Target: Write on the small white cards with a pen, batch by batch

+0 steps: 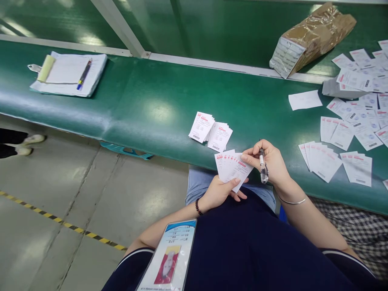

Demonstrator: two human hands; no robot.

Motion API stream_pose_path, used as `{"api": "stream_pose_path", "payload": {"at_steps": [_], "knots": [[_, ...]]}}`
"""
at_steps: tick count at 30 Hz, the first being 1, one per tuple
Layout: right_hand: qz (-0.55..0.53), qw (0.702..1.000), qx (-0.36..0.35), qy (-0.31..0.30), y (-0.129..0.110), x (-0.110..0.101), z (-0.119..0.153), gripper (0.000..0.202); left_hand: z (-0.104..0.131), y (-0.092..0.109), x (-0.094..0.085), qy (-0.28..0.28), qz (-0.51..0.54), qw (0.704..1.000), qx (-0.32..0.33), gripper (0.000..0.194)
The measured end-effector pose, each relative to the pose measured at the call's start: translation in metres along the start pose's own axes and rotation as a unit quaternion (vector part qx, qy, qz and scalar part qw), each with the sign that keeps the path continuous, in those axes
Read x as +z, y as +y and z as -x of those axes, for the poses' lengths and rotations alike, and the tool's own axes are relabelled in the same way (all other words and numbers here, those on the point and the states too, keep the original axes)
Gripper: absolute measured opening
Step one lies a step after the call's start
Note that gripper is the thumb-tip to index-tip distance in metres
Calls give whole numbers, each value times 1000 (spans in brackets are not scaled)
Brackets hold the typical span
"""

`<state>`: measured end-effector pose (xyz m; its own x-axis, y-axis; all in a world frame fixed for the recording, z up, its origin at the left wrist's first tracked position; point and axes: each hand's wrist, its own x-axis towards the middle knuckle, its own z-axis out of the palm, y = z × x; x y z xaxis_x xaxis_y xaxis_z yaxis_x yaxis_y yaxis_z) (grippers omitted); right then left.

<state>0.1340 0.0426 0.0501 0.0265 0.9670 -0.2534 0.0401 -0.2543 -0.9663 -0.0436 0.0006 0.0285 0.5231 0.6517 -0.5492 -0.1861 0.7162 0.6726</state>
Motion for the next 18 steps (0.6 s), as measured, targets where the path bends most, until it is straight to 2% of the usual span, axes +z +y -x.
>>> {"api": "stream_pose_path", "payload": {"at_steps": [10,18], "knots": [[-1,1000,-12,3,4,-1,0,44,-6,-8,-1,7,104,994,-11,55],[-1,1000,-1,15,4,-2,2,46,-6,-5,-1,19,105,994,-7,55]]}}
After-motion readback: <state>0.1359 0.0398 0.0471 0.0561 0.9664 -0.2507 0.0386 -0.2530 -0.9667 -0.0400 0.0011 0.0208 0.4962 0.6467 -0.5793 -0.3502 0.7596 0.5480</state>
